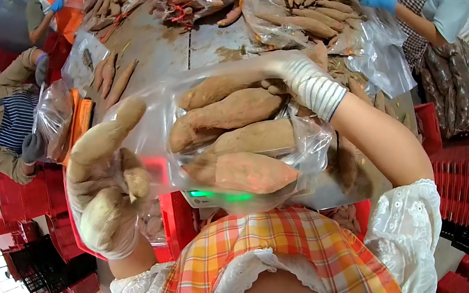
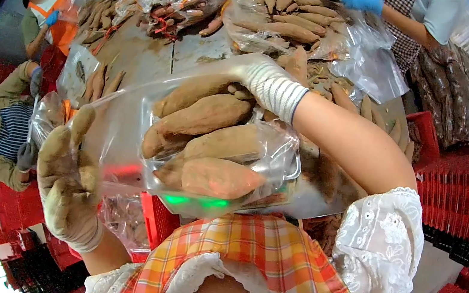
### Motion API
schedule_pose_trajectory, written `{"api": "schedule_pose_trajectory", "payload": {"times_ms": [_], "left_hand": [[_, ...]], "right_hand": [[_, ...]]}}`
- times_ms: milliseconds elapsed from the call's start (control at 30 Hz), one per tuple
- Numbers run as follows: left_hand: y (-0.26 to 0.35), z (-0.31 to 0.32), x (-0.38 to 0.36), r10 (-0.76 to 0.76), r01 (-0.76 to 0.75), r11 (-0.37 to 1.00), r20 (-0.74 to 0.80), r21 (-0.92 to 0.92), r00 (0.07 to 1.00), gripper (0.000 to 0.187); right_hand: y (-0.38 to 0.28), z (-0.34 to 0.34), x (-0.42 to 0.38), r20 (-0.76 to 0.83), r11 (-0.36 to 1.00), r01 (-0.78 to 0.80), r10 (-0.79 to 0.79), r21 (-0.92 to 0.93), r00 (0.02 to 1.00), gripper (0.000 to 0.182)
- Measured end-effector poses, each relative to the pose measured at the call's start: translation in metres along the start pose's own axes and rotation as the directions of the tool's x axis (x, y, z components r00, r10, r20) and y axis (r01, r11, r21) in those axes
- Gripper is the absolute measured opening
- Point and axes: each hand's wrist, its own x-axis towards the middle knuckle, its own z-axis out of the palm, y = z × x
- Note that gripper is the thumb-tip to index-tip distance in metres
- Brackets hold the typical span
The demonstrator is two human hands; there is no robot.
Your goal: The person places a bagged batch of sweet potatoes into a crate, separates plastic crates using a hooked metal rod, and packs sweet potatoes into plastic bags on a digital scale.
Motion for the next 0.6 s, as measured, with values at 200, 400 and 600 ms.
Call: {"api": "schedule_pose_trajectory", "payload": {"times_ms": [200, 400, 600], "left_hand": [[-0.005, -0.003, -0.003, -0.083, 0.079, 0.993, -0.043, -0.089, 0.996, 0.066], [-0.009, -0.011, 0.009, 0.039, -0.037, 0.999, 0.051, -0.036, 0.998, 0.062], [-0.005, -0.018, 0.016, 0.070, -0.066, 0.995, 0.046, -0.071, 0.996, 0.061]], "right_hand": [[-0.017, 0.016, 0.000, -0.155, 0.954, -0.138, 0.099, -0.267, 0.983, 0.035], [-0.017, 0.008, 0.007, -0.141, 0.901, -0.149, 0.100, -0.407, 0.985, 0.041], [-0.020, 0.008, 0.018, -0.056, 0.529, 0.025, -0.136, -0.848, 0.989, 0.048]]}}
